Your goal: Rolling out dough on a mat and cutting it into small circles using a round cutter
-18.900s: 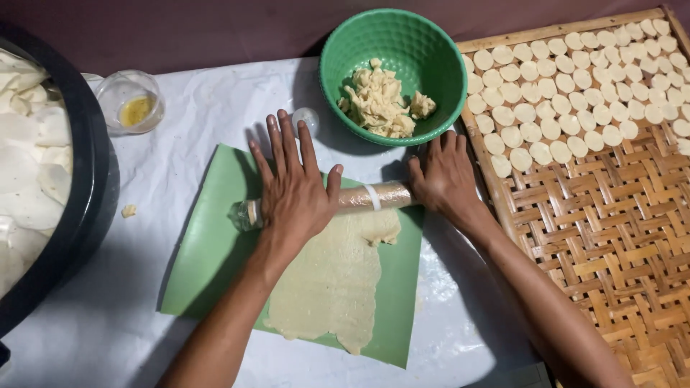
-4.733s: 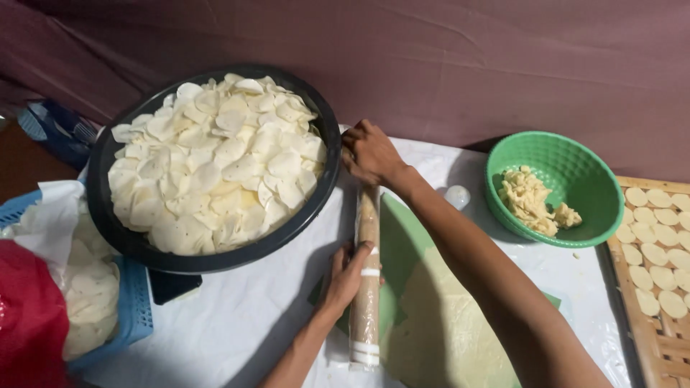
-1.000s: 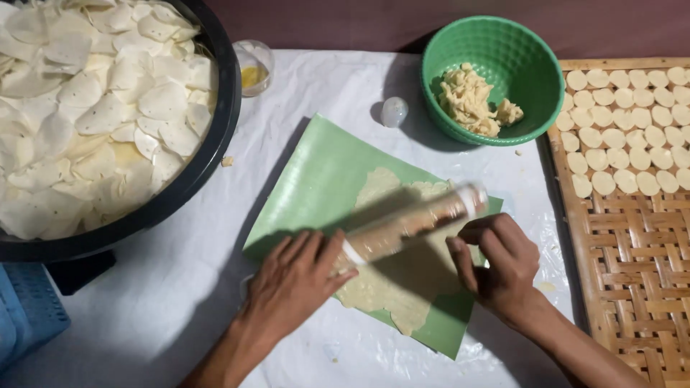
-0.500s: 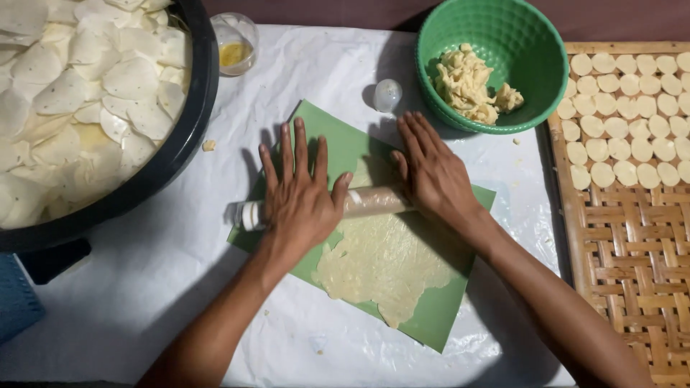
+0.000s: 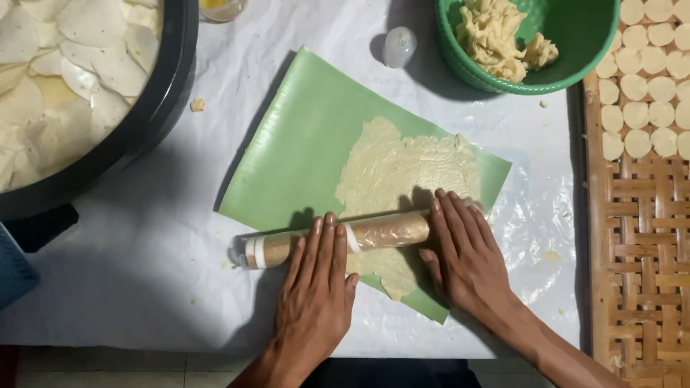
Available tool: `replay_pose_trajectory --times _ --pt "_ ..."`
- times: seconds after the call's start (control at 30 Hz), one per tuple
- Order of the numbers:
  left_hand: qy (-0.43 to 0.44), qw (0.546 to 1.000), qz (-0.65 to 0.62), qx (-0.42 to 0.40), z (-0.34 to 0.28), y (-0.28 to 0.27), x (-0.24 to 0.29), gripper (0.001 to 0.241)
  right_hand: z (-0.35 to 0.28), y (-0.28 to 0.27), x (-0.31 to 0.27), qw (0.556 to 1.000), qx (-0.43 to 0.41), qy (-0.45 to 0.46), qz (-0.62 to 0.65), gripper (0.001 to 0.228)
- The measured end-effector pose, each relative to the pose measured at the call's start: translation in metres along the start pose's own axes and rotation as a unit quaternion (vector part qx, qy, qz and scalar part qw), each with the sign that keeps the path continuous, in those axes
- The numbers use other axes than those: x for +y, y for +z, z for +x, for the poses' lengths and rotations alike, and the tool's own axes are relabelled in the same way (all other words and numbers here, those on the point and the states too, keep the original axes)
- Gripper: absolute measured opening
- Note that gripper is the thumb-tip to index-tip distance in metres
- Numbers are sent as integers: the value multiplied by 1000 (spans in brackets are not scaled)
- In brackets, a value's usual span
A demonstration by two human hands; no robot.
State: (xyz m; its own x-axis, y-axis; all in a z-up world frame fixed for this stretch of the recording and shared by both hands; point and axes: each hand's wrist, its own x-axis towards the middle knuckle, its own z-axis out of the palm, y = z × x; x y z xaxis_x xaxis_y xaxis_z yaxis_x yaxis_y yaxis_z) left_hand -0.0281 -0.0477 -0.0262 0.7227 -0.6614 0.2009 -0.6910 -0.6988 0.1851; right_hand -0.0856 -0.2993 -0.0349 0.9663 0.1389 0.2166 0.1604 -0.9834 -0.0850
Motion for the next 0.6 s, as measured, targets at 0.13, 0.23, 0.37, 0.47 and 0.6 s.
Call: replay_pose_trajectory --times 0.13,0.23,0.37,0.47,0.6 --pt "5 995 -102 -15 18 -21 -15 60 10 -19 0 999 20 2 47 54" --pt "-11 993 -101 66 48 -24 -38 52 32 -22 0 991 60 -6 116 38" --pt "15 995 -98 8 43 -11 -43 60 2 -2 -1 996 15 -66 51 65" --pt "33 997 -73 15 40 -7 -43 58 -13 -13 -20 985 22 -115 124 42" --pt "18 996 -86 31 46 -3 -43 54 -19 -11 -31 979 -3 -113 171 33"
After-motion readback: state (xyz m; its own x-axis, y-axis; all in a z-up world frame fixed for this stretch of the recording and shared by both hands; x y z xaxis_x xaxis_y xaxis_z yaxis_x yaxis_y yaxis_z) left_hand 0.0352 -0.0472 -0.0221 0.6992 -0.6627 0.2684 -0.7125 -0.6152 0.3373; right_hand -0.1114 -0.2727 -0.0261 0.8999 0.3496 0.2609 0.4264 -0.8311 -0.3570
